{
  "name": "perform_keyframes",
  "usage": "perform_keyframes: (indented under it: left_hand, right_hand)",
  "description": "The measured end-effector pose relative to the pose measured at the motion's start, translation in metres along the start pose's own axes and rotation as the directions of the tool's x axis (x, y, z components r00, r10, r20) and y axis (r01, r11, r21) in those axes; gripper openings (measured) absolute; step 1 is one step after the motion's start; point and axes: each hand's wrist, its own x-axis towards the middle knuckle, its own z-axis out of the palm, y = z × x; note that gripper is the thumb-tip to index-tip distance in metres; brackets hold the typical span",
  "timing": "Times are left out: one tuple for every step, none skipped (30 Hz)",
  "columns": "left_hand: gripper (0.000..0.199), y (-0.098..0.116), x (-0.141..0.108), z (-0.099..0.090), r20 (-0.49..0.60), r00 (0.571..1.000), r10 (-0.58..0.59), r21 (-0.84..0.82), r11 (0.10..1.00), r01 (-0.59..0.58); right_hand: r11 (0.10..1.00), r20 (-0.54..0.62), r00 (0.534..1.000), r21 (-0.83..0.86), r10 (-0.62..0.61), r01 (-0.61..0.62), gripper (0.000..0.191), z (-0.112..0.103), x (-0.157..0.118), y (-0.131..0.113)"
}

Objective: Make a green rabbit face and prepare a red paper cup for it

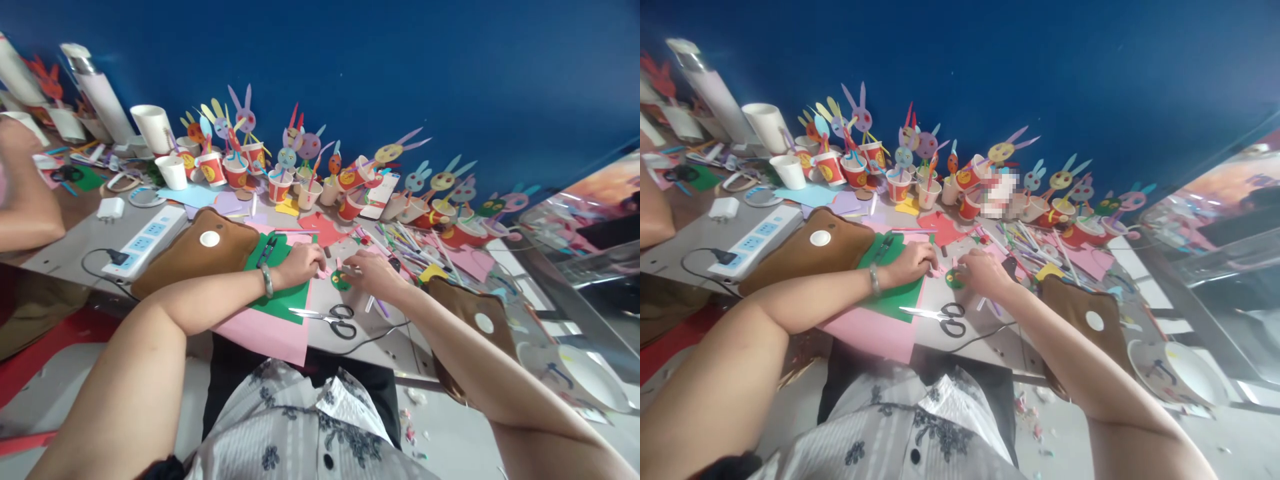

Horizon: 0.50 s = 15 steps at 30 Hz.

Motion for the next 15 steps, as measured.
perform_keyframes:
  left_hand:
    - [0.033,0.001,0.0,-0.001,0.036,0.999,0.008,0.034,0.999,-0.009]
    - [0.033,0.001,0.0,-0.002,0.07,0.997,0.015,0.067,0.998,-0.019]
    - [0.033,0.002,0.0,-0.003,0.1,0.995,0.019,0.097,0.995,-0.028]
    - [0.033,0.002,0.0,-0.004,0.124,0.992,0.022,0.124,0.992,-0.038]
    - [0.032,0.002,0.0,-0.004,0.142,0.99,0.025,0.15,0.988,-0.047]
    - [0.032,0.002,0.0,-0.004,0.157,0.987,0.028,0.175,0.983,-0.056]
    - [0.031,0.002,0.0,-0.003,0.17,0.985,0.031,0.2,0.978,-0.065]
    - [0.031,0.002,0.0,-0.002,0.182,0.983,0.034,0.223,0.972,-0.075]
    - [0.03,0.002,0.0,-0.002,0.189,0.981,0.037,0.242,0.967,-0.083]
    - [0.029,0.002,0.0,-0.001,0.193,0.98,0.041,0.253,0.963,-0.09]
    - [0.028,0.001,0.0,0.0,0.194,0.98,0.048,0.257,0.961,-0.098]
    - [0.027,0.001,-0.001,0.001,0.193,0.979,0.057,0.257,0.961,-0.107]
    - [0.027,0.001,-0.001,0.001,0.188,0.98,0.069,0.253,0.96,-0.116]
    - [0.026,0.001,-0.001,0.001,0.18,0.98,0.082,0.247,0.961,-0.126]
    - [0.025,0.001,-0.002,0.001,0.168,0.981,0.095,0.242,0.961,-0.135]
  right_hand:
    - [1.0,0.028,1.0,-0.016,-0.001,0.002,0.028,-0.001,0.002,0.001]
    - [1.0,0.046,0.999,-0.019,-0.003,0.004,0.029,0.0,0.005,0.001]
    - [1.0,0.057,0.998,-0.014,-0.005,0.006,0.029,0.0,0.007,0.0]
    - [1.0,0.062,0.998,-0.004,-0.008,0.008,0.028,0.001,0.009,0.0]
    - [1.0,0.066,0.998,0.006,-0.011,0.01,0.026,0.002,0.011,-0.001]
    - [1.0,0.07,0.997,0.018,-0.012,0.01,0.025,0.003,0.013,-0.001]
    - [1.0,0.071,0.997,0.031,-0.009,0.007,0.024,0.004,0.015,0.0]
    - [0.999,0.069,0.998,0.044,-0.002,-0.001,0.024,0.005,0.016,0.001]
    - [0.998,0.065,0.998,0.059,0.008,-0.012,0.025,0.006,0.017,0.002]
    - [0.997,0.061,0.998,0.075,0.018,-0.023,0.026,0.008,0.018,0.004]
    - [0.995,0.058,0.998,0.093,0.027,-0.032,0.027,0.009,0.018,0.005]
    - [0.993,0.054,0.998,0.113,0.033,-0.039,0.027,0.011,0.018,0.006]
    - [0.99,0.05,0.998,0.133,0.036,-0.042,0.027,0.012,0.018,0.007]
    - [0.988,0.045,0.998,0.152,0.035,-0.041,0.027,0.013,0.017,0.007]
    - [0.985,0.037,0.999,0.169,0.03,-0.036,0.027,0.014,0.016,0.007]
